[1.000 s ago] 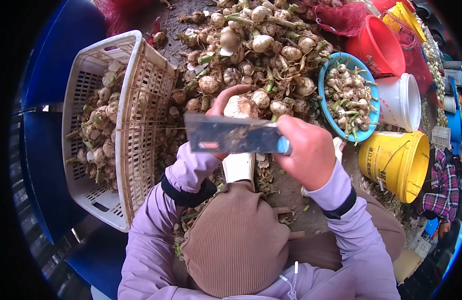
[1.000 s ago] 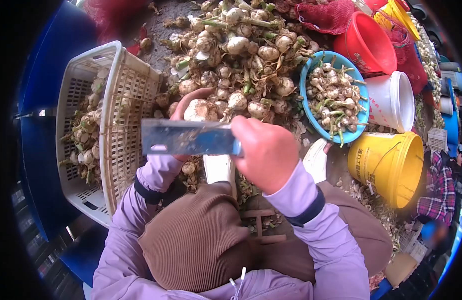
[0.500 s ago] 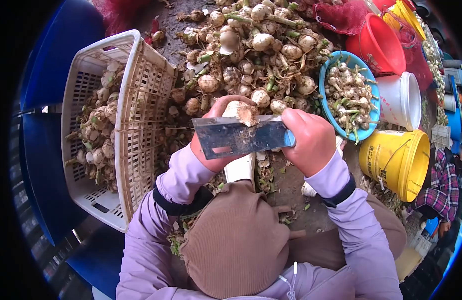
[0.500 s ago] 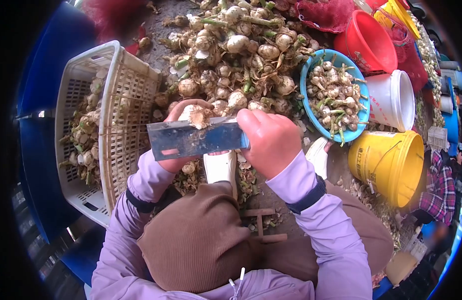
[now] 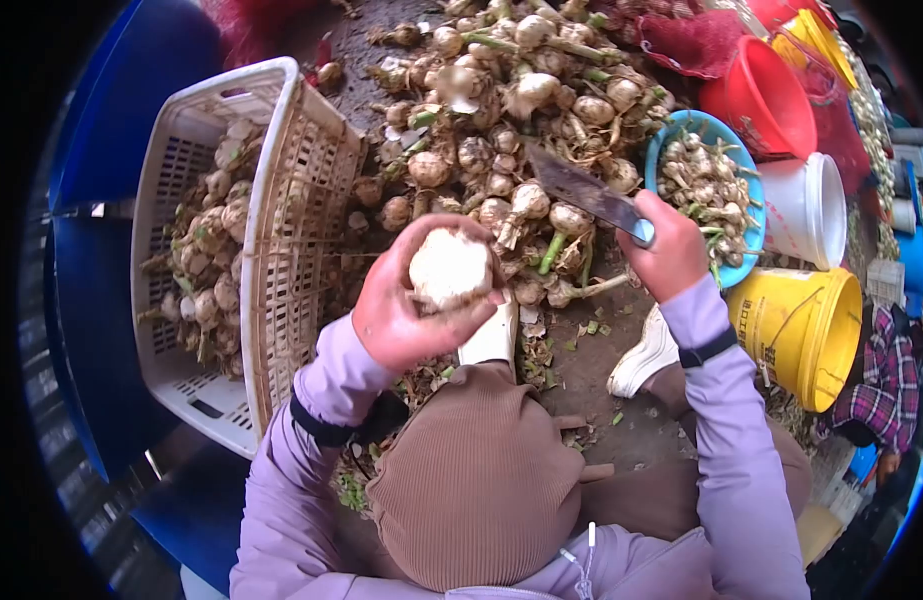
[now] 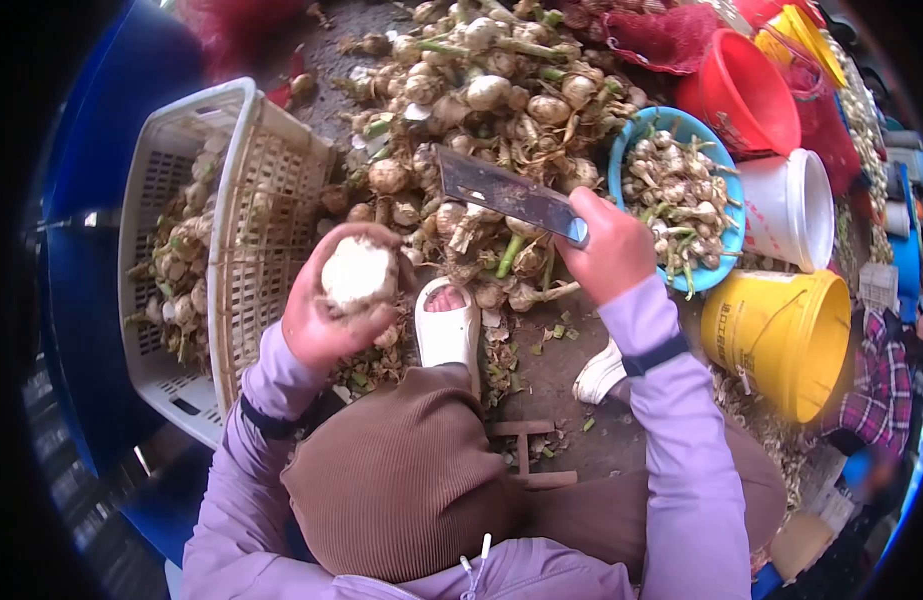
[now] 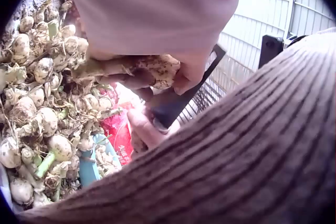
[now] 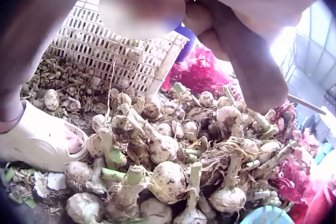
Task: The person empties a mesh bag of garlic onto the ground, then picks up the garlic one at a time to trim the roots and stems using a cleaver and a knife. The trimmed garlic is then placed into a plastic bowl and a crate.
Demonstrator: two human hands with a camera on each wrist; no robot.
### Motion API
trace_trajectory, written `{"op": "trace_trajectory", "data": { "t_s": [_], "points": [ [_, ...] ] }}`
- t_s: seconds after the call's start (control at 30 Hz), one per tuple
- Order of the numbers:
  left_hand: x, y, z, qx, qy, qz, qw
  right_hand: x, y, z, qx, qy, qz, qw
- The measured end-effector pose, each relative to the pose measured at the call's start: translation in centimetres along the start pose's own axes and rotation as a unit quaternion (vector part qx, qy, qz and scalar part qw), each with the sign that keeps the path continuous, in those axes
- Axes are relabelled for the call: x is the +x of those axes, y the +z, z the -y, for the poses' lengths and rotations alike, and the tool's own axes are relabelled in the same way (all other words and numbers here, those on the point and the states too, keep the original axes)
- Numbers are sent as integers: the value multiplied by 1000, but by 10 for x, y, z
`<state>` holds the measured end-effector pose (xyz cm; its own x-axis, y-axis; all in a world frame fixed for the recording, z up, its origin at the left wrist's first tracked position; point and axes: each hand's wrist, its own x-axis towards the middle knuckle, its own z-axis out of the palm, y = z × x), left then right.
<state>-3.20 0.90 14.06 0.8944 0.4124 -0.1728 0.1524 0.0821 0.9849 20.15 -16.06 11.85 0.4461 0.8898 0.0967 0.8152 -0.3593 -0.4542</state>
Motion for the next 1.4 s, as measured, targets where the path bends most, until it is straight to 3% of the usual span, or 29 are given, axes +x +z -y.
{"op": "trace_trajectory", "data": {
  "t_s": [0.1,0.17,0.2,0.27,0.33,0.37,0.43,0.47,0.5,0.57,0.63,0.7,0.73,0.77,0.8,0.83,0.87,0.9,0.97,1.0,1.07,1.1,1.17,1.23,1.27,1.3,1.33,1.37,1.4],
  "points": [
    [10,8,13,-158,9,-11,987,-4,-9,45,96,-19,-40,994],
    [19,14,14,-71,74,-12,995,-6,-12,71,168,0,5,986],
    [24,8,22,88,132,15,987,-7,-11,78,178,-7,7,984],
    [28,6,33,128,141,9,982,-5,-4,87,188,-13,8,982],
    [33,12,23,239,170,10,956,-1,13,92,259,-84,-99,957],
    [30,13,29,288,195,0,938,-3,19,94,282,-35,-63,957],
    [36,9,36,135,223,-45,964,2,20,91,331,47,-86,939],
    [32,-4,38,129,173,-67,974,0,16,86,393,155,-81,903],
    [30,-7,43,-4,125,-66,990,7,13,82,582,162,-75,793],
    [28,7,54,-187,98,-36,977,8,7,89,671,261,-53,692],
    [33,24,50,-232,136,-53,962,8,21,100,662,261,-3,702],
    [38,9,50,-116,212,-40,970,2,17,99,640,315,-36,700],
    [27,5,38,-155,90,-77,981,-1,8,85,425,233,-11,875],
    [28,-3,39,-180,63,-48,980,-3,3,77,175,131,15,976],
    [31,-6,41,-30,133,-64,989,-3,0,80,163,25,-31,986],
    [33,-5,42,120,199,-75,970,-4,-3,85,162,31,-32,986],
    [31,4,41,64,144,-72,985,-1,-7,93,129,3,-15,992],
    [31,3,34,186,187,-49,963,1,-8,99,95,-28,4,995],
    [18,-2,21,259,98,-13,961,3,0,86,93,-27,1,995],
    [14,-5,15,260,98,-17,961,-1,6,70,68,4,29,997],
    [10,-10,2,358,203,-64,909,-8,15,31,22,62,50,997],
    [5,-11,-7,359,195,-96,908,-10,16,18,29,111,46,992],
    [-3,-26,-15,423,232,-146,864,-9,19,2,48,192,-64,978],
    [-27,-74,0,362,124,-265,885,-5,34,-35,27,196,-159,967],
    [-28,-102,-1,371,193,-318,851,-5,46,-56,72,232,-197,950],
    [-35,-104,-23,232,158,-343,896,0,56,-72,70,229,-200,950],
    [-48,-127,-28,407,42,-370,834,5,67,-84,66,246,-211,944],
    [-43,-120,-27,462,188,-401,769,9,79,-94,65,265,-219,937],
    [-40,-110,-34,533,216,-370,730,17,95,-103,86,290,-223,927]
  ]
}}
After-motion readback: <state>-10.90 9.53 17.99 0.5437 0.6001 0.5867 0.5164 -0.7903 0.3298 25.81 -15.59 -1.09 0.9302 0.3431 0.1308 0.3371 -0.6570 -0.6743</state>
